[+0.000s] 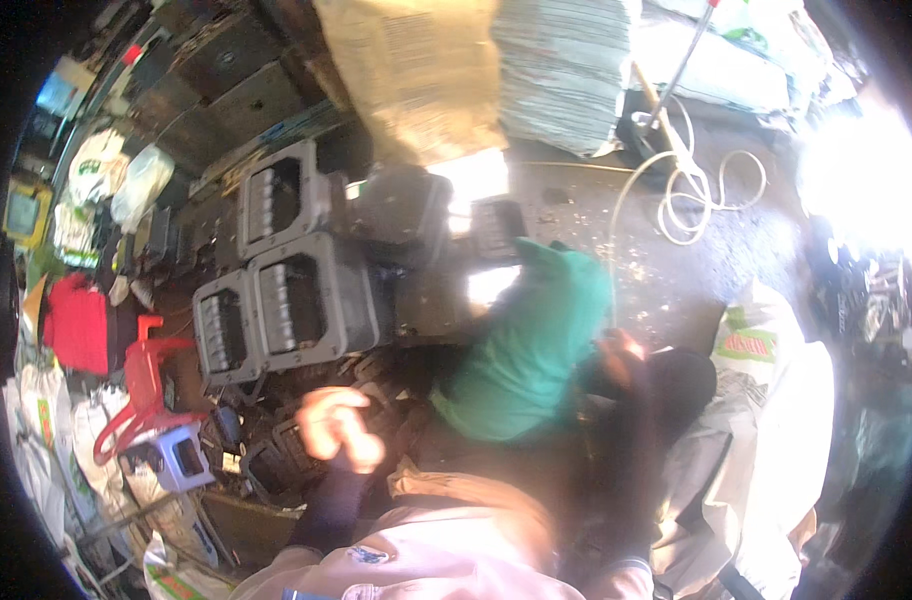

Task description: The person scrapes the surface of black plastic parts with a metal tool and wipes them with a green cloth. They handle several parts one at a time, occasionally placing them into a white sack.

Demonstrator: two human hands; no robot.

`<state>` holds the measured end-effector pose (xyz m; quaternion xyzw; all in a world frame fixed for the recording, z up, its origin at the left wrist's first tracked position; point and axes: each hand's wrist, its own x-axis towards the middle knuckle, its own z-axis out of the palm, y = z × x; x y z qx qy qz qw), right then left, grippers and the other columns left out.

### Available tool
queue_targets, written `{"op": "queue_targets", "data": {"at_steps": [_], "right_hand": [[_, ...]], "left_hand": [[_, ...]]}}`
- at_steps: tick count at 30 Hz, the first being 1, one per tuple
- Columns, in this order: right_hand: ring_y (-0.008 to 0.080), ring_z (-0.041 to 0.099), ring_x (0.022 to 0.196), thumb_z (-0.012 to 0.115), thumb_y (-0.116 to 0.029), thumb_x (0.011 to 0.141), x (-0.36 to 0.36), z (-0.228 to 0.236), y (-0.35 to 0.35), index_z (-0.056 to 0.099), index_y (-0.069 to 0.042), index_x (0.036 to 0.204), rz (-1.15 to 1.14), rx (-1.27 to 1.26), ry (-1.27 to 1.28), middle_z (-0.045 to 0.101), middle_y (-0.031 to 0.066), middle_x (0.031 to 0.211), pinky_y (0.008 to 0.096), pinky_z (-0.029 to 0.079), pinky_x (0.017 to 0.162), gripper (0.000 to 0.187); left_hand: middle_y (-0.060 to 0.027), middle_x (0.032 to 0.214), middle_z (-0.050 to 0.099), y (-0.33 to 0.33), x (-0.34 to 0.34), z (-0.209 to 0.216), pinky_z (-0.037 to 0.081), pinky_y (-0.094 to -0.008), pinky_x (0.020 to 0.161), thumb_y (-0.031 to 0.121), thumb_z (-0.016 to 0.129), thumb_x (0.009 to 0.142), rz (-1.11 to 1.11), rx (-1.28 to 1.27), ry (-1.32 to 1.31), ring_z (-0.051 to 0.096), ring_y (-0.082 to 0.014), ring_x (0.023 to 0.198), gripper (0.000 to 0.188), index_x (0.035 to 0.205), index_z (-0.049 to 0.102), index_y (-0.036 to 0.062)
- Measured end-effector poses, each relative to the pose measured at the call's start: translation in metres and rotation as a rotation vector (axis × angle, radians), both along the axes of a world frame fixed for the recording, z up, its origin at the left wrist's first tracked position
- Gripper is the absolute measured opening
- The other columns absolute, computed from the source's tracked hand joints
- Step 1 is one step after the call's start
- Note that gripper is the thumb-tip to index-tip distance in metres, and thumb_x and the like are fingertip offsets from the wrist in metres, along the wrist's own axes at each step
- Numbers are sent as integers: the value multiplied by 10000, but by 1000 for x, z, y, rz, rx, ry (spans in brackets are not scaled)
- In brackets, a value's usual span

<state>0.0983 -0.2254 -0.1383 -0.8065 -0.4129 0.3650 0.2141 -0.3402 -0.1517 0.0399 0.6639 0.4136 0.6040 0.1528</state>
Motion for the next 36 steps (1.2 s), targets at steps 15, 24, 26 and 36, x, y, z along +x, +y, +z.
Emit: {"op": "queue_targets", "data": {"at_steps": [15, 24, 26, 36], "right_hand": [[297, 670, 1065, 668, -190, 847, -87, 67, -53, 567, 14, 1261, -120, -143, 105, 674, 233, 1144, 385, 513, 904, 473], [424, 635, 1068, 665, -293, 845, -90, 35, -28, 575, -54, 1239, -47, -429, -28, 661, 274, 1117, 486, 499, 918, 469], [436, 639, 1045, 669, -306, 845, -92, 34, -25, 579, -56, 1212, -186, -413, 1, 666, 279, 1073, 496, 502, 902, 452], [374, 615, 898, 680, -213, 839, -61, 147, -29, 591, 41, 963, -346, 158, -283, 621, 241, 998, 432, 487, 811, 296]], "left_hand": [[-97, 945, 655, 230, 245, -229, 517, -332, 783, 208, 621, 933, -91, -1254, 266, 635, -172, 862, 237, 1013, 639, -15], [-74, 943, 665, 251, 232, -289, 508, -323, 762, 231, 666, 904, -85, -1326, 391, 630, -153, 853, 254, 1018, 655, 5], [-69, 943, 667, 254, 228, -298, 506, -321, 757, 237, 676, 898, -91, -1330, 373, 629, -149, 851, 258, 1019, 659, 9], [-130, 1103, 584, 304, 272, -225, 517, -491, 713, 290, 611, 932, -389, -1461, -347, 605, -284, 967, 342, 1226, 584, 119]]}}
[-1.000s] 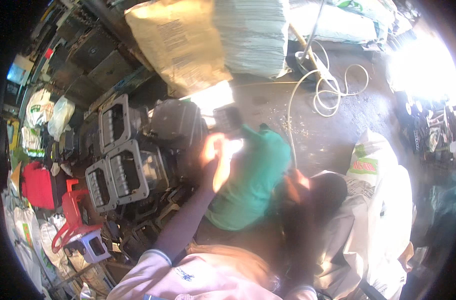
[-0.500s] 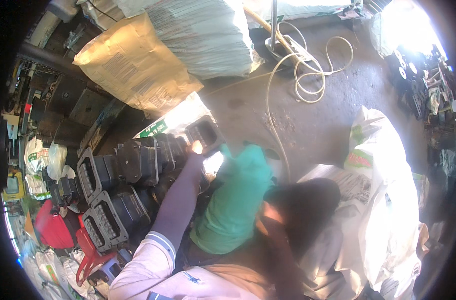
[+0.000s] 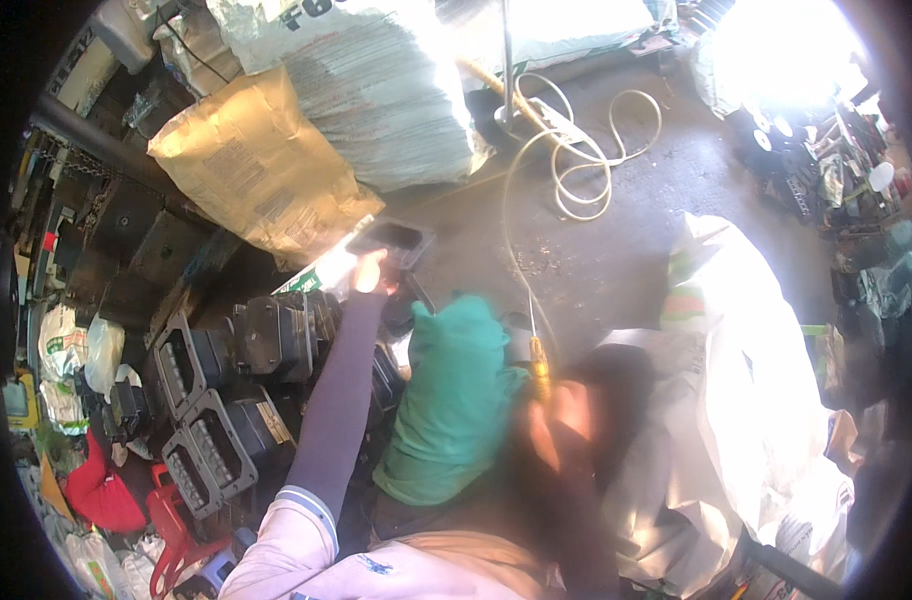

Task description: The person scrapes the surface of black plastic parts with a metal tool and wipes them with a green cloth. They handle several parts one at a time, occasionally placing them into a white sack.

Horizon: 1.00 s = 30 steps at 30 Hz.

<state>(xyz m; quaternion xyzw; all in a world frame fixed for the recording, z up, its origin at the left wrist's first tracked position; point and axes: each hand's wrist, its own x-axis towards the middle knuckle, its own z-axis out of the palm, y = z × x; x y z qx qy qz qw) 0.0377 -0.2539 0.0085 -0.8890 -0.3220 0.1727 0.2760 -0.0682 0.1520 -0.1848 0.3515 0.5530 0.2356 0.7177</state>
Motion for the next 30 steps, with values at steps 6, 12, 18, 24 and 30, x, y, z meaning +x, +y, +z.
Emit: {"op": "queue_targets", "data": {"at_steps": [6, 12, 18, 24, 30], "right_hand": [[272, 628, 759, 676, -262, 890, 23, 61, 19, 518, -10, 975, 39, 104, 259, 650, 169, 848, 369, 481, 690, 310], [397, 669, 875, 629, -299, 921, 35, 79, 55, 494, -34, 1231, 17, 77, 188, 675, 250, 933, 458, 504, 773, 430], [445, 636, 1026, 612, -337, 926, 52, 84, 66, 482, -61, 1322, 3, -130, 85, 676, 255, 1064, 490, 498, 894, 500], [440, 614, 1066, 603, -361, 921, 58, 72, 81, 534, -36, 1245, 18, -160, 76, 651, 285, 1096, 489, 485, 914, 464], [383, 669, 941, 614, -315, 908, 70, 85, 90, 567, -23, 1229, 23, -4, 163, 679, 250, 968, 441, 514, 823, 437]], "left_hand": [[-163, 927, 676, -21, 82, 113, 581, -372, 621, 56, 756, 800, 32, 83, -152, 689, -229, 730, 338, 1096, 620, -35], [-260, 1297, 536, -67, 145, 130, 586, -414, 750, 115, 809, 770, 1, 225, -178, 634, -327, 1090, 899, 1473, 271, -45], [-255, 1441, 407, -106, 161, 127, 465, -399, 984, 30, 786, 749, 204, 70, -292, 548, -320, 1212, 991, 1540, 190, 11], [-271, 1448, 383, -113, 168, 115, 530, -354, 907, 157, 826, 729, 155, 427, -193, 595, -307, 1139, 1001, 1530, 245, 5], [-268, 1472, 334, -120, 170, 133, 547, -379, 880, 156, 832, 722, 175, 475, -47, 529, -310, 1225, 1016, 1524, 228, -8]]}}
